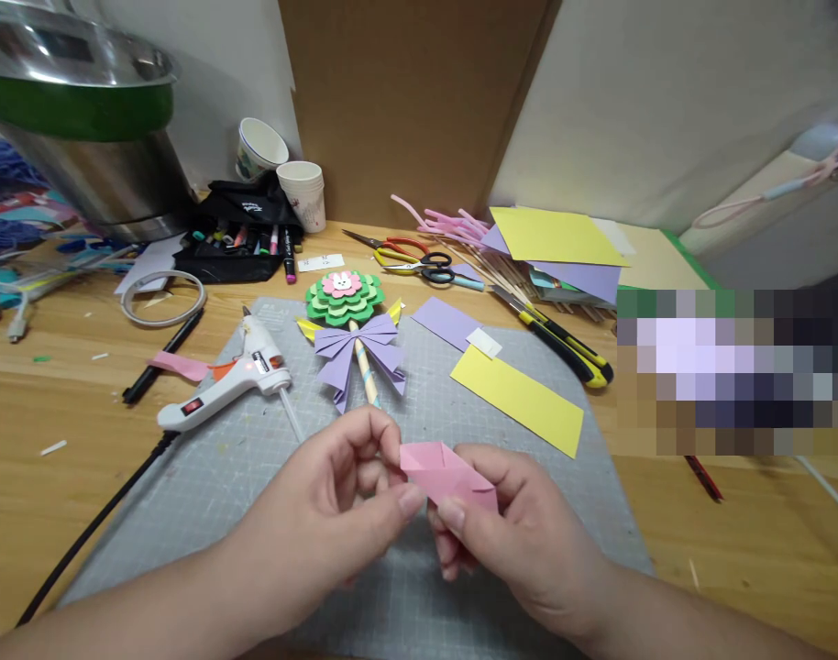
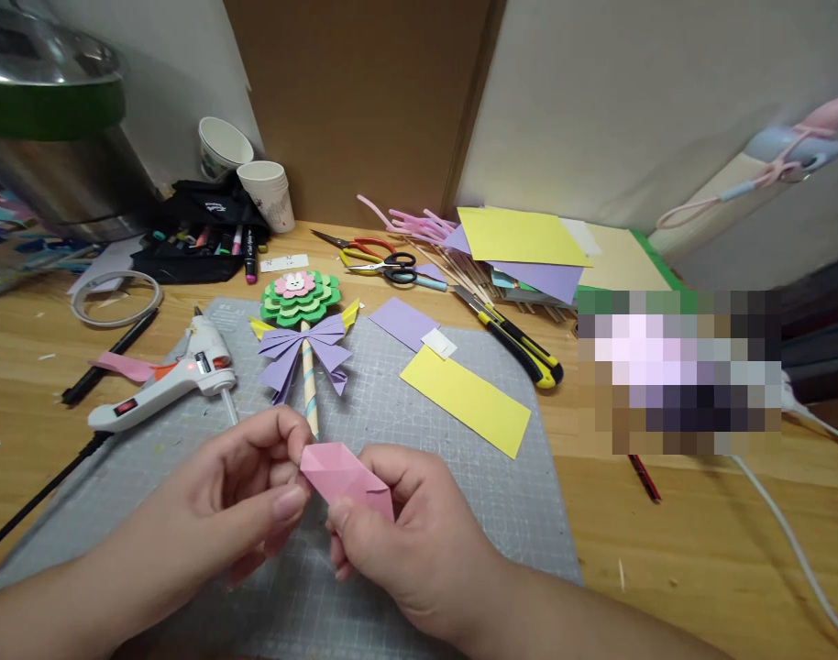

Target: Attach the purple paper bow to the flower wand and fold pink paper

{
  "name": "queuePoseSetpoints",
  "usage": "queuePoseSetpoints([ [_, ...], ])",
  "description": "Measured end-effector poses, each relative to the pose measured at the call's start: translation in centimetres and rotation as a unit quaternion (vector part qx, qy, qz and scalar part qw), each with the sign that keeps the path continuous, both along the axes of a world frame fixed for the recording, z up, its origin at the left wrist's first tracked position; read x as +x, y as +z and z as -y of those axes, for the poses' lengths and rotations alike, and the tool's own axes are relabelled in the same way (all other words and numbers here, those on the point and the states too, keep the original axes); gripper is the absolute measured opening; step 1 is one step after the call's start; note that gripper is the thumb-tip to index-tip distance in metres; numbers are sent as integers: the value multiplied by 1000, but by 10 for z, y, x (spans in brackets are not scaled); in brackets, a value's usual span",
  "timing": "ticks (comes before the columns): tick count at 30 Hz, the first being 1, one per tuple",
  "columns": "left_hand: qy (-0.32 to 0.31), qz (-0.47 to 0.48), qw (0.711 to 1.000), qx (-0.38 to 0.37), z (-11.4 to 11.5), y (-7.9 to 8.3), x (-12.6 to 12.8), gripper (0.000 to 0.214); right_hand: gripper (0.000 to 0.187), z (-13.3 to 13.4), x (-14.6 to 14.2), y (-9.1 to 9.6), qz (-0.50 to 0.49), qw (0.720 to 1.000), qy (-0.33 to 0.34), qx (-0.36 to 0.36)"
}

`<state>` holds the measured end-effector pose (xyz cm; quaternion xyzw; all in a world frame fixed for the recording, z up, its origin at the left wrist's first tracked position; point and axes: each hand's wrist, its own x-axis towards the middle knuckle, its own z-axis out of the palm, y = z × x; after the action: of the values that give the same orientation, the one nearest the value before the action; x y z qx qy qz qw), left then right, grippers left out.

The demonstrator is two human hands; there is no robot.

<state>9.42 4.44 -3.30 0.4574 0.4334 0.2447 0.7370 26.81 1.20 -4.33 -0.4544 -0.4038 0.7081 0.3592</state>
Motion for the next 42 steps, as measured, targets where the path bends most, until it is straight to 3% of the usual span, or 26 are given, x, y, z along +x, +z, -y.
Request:
queuePoseSetpoints([
  [4, 3, 1, 1000, -13, 1, -2, 4, 29, 17, 1, 1, -4, 13, 1000, 10, 12],
  [9, -20, -12, 999, -31, 1, 7, 9, 24, 20, 1, -1, -4, 36, 999, 28, 11],
  [13, 11, -50, 998, 32, 2, 11, 11, 18, 14, 0, -3, -4, 57, 998, 3, 24],
  [18, -35, -128, 983, 130, 5, 6, 8, 11, 8, 0, -5, -3, 95, 994, -2, 58],
  [24, -44, -163, 970, 178, 8, 6, 7, 21, 9, 2, -4, -5, 102, 994, -2, 44],
  [36, 46, -154, 961, 226, 3, 12, 3, 19, 6, -8, 2, 5, 74, 995, -55, 35],
  [42, 66, -143, 967, 200, -1, 15, 3, 20, 4, -8, 4, 0, 67, 994, -70, 45],
])
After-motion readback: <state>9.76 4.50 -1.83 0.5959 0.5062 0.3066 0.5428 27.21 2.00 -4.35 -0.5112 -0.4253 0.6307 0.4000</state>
